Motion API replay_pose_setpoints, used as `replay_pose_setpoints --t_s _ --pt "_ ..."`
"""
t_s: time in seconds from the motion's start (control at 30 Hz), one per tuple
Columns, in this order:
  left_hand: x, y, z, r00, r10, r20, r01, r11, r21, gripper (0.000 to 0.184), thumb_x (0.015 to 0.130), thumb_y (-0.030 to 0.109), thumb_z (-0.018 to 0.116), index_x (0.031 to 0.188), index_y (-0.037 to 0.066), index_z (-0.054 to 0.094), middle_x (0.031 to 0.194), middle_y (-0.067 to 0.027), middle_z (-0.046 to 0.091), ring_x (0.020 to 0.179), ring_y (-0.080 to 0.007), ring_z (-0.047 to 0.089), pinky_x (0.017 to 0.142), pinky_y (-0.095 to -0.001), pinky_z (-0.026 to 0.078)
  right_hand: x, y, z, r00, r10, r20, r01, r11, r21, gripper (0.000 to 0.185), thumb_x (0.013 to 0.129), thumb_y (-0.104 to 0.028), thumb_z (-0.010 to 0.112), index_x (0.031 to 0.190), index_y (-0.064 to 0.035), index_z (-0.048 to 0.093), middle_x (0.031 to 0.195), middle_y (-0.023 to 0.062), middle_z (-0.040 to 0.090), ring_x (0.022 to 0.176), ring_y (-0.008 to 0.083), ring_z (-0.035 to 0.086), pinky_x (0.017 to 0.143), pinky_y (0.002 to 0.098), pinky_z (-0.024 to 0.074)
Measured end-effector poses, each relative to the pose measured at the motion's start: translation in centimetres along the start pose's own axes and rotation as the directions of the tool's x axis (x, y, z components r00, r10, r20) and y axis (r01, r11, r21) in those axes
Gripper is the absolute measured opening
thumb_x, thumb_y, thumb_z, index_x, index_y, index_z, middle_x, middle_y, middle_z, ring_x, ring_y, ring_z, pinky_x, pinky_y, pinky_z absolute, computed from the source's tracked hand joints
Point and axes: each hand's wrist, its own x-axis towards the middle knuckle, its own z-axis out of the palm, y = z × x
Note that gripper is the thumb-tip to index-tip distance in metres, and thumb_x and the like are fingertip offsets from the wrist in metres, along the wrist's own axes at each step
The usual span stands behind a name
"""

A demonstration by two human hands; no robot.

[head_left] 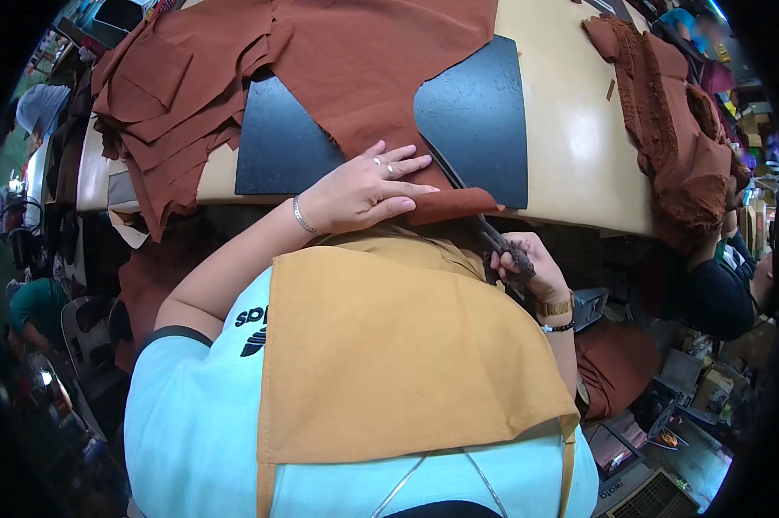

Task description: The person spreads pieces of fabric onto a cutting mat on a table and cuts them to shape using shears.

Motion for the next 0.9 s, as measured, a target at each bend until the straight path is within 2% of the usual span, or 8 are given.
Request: replay_pose_setpoints --t_s 0.3,0.47,0.5,0.53,0.6,0.7,0.8,0.9 --pt "0.1 -0.1 -0.1 0.999 -0.028 0.021 0.029 0.998 -0.057 0.04 0.101 0.037 0.039 0.132 0.02 0.058 0.149 -0.0124 0.04 0.142 -0.035 0.028 0.115 -0.0558 0.014 0.2 0.1 0.3 0.999 -0.032 -0.003 0.032 0.999 0.01 0.014 0.084 -0.015 0.071 0.08 -0.0035 0.063 0.068 -0.0028 0.059 0.058 0.0022 0.051 0.052 0.017 0.0387" --pt "0.6 -0.5 -1.4 0.985 -0.094 -0.145 0.052 0.961 -0.27 0.039 0.099 0.033 0.048 0.131 0.013 0.058 0.141 -0.0129 0.049 0.13 -0.033 0.047 0.109 -0.0418 0.036 -0.1 0.6 0.0 0.999 -0.009 -0.041 0.007 0.999 -0.053 0.016 0.085 -0.018 0.072 0.08 -0.0043 0.063 0.066 -0.0029 0.059 0.056 0.0022 0.05 0.05 0.0177 0.0373" --pt "1.0 -0.9 -1.8 0.964 -0.047 -0.263 0.022 0.995 -0.096 0.036 0.096 0.027 0.055 0.127 0.009 0.059 0.134 -0.015 0.055 0.121 -0.0335 0.055 0.101 -0.037 0.045 -0.2 0.7 -0.2 0.999 -0.007 -0.038 0.004 0.998 -0.067 0.017 0.085 -0.018 0.072 0.079 -0.0045 0.063 0.066 -0.003 0.059 0.056 0.0021 0.05 0.05 0.0179 0.0371" --pt "1.2 -1.7 -2.2 0.965 -0.088 -0.246 0.087 0.996 -0.014 0.041 0.093 0.025 0.061 0.131 0.011 0.056 0.139 -0.0157 0.05 0.126 -0.0332 0.05 0.105 -0.0402 0.041 -0.3 0.5 -0.1 1.0 0.002 -0.027 -0.003 0.999 -0.046 0.018 0.085 -0.019 0.072 0.079 -0.0047 0.063 0.065 -0.003 0.058 0.055 0.0022 0.05 0.049 0.018 0.0369" --pt "1.1 -3.3 -2.7 0.953 -0.039 -0.301 0.157 0.911 0.38 0.061 0.088 0.042 0.065 0.14 0.015 0.046 0.149 -0.0142 0.038 0.136 -0.0333 0.038 0.111 -0.0485 0.032 -0.6 0.0 0.0 1.0 0.017 -0.004 -0.017 1.0 -0.006 0.02 0.085 -0.022 0.072 0.078 -0.0052 0.063 0.064 -0.0029 0.058 0.054 0.0024 0.049 0.049 0.0181 0.0365" --pt "0.9 -4.1 -2.2 0.909 -0.304 -0.284 0.41 0.77 0.489 0.085 0.08 0.061 0.065 0.147 0.019 0.035 0.155 -0.0126 0.026 0.143 -0.0335 0.024 0.113 -0.0582 0.021 -0.5 0.0 0.0 1.0 0.004 0.005 -0.004 1.0 0.004 0.023 0.085 -0.025 0.073 0.078 -0.0053 0.062 0.065 -0.0029 0.058 0.055 0.0025 0.05 0.049 0.0178 0.0369" --pt "0.8 -5.0 -1.8 0.92 -0.251 -0.301 0.374 0.79 0.485 0.098 0.072 0.078 0.056 0.145 0.015 0.039 0.153 -0.0175 0.029 0.143 -0.0364 0.024 0.11 -0.0655 0.018 0.0 0.1 0.5 0.999 -0.032 -0.028 0.033 0.998 0.046 0.024 0.085 -0.026 0.073 0.079 -0.0053 0.062 0.066 -0.0027 0.058 0.056 0.0028 0.051 0.05 0.0179 0.0384" --pt "0.8 -4.6 -1.8 0.921 -0.256 -0.294 0.375 0.786 0.492 0.096 0.073 0.077 0.056 0.145 0.015 0.039 0.153 -0.017 0.029 0.143 -0.036 0.024 0.11 -0.0651 0.019 0.8 -0.3 0.2 0.998 -0.054 0.031 0.053 0.998 0.031 0.023 0.085 -0.025 0.072 0.08 -0.0049 0.062 0.067 -0.0026 0.059 0.057 0.0027 0.052 0.051 0.0183 0.04"
